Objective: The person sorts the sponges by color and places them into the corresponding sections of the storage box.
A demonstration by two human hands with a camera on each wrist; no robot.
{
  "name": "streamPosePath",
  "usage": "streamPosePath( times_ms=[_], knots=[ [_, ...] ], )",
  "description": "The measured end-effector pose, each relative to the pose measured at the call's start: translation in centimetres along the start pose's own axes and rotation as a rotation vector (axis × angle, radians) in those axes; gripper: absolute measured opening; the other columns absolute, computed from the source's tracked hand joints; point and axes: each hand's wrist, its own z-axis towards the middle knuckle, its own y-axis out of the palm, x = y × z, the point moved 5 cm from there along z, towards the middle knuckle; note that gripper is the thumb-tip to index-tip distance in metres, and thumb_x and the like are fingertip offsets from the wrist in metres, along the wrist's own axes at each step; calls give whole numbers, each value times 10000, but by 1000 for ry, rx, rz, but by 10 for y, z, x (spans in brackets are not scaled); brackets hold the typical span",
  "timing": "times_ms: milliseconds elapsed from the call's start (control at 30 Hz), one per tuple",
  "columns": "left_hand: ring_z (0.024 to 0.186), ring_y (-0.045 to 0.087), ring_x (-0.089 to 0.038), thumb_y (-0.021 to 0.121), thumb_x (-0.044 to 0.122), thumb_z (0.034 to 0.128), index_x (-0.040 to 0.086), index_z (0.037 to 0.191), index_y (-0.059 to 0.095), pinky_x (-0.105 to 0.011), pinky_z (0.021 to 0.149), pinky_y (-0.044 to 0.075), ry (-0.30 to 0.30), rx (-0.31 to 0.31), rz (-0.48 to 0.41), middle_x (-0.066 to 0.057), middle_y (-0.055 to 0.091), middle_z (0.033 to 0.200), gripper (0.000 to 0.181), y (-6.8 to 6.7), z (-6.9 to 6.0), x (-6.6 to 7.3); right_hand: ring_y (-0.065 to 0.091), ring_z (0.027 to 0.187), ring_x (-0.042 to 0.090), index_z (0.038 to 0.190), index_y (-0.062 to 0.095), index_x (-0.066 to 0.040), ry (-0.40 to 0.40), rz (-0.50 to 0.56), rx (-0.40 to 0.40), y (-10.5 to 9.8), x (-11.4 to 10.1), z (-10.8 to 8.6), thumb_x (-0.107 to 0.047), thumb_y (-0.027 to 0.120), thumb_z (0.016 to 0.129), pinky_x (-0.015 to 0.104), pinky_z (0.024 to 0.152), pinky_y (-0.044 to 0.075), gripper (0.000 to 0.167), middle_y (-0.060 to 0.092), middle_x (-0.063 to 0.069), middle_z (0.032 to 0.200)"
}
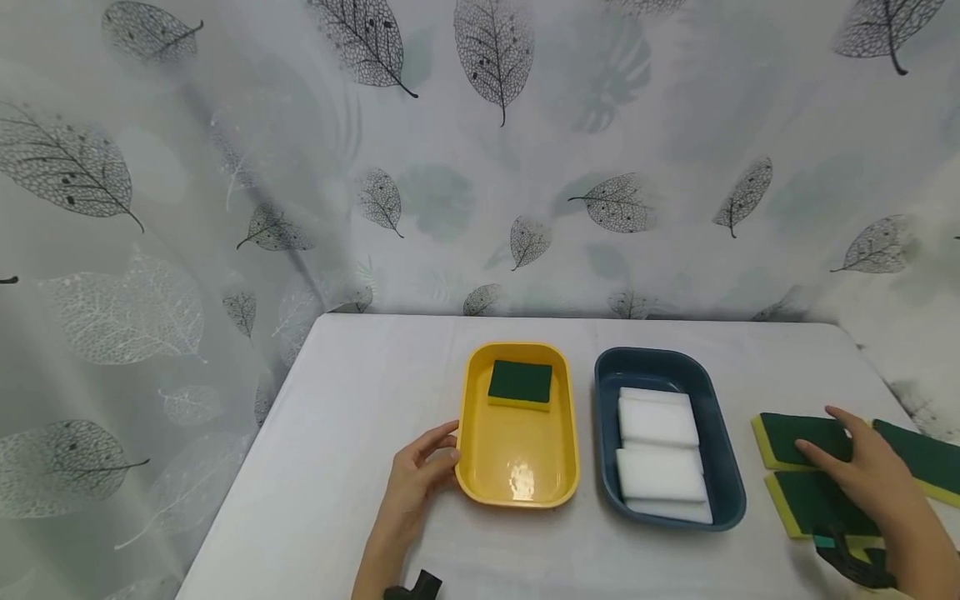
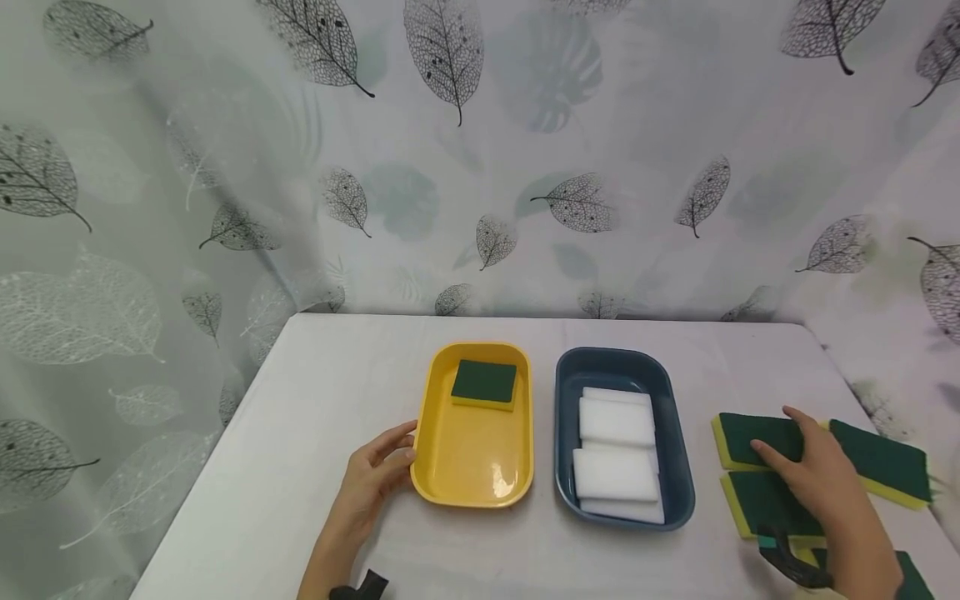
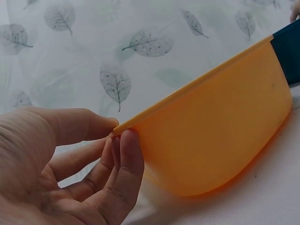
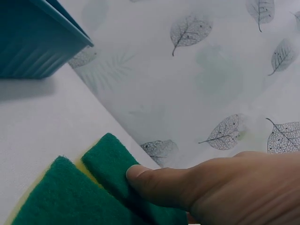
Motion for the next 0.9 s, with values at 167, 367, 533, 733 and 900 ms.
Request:
streamPosePath(
  times_ms=[167,367,533,733,900],
  knots=[
    [871,681,-177,762,132,928,81,1395,652,-257,753,619,4,3,11,-137,624,1207,482,-1,0,0,289,1265,742,1559,63,179,22,-12,-33,3,1,0,-496,488,1078,828,1020,307,931,175,541,1495],
    [874,681,-168,745,128,943,70,1411,636,-265,767,625,-3,2,29,-125,621,1206,484,-2,-1,-2,283,1283,733,1562,44,182,31,-3,-13,3,-2,-3,-459,522,1075,827,1029,297,936,163,523,1518],
    [867,681,-164,743,125,944,74,1408,639,-258,764,623,8,-5,21,-138,620,1218,478,-2,-1,1,235,1355,715,1579,20,162,27,39,26,-2,-8,-4,-442,535,1073,827,1057,257,941,126,490,1563],
    [868,670,-176,749,101,931,63,1399,646,-251,744,612,-1,-2,-6,-149,622,1212,481,0,-1,1,287,1324,709,1589,135,123,8,28,88,-7,-11,-4,-379,567,1071,832,1040,273,841,204,482,1543],
    [880,666,-183,758,120,930,66,1408,640,-259,759,613,-28,8,-6,-125,628,1201,495,0,3,-1,388,1236,719,1577,269,81,-8,38,152,-13,-6,-1,-296,594,1066,826,1021,308,714,315,469,1494]
  ],
)
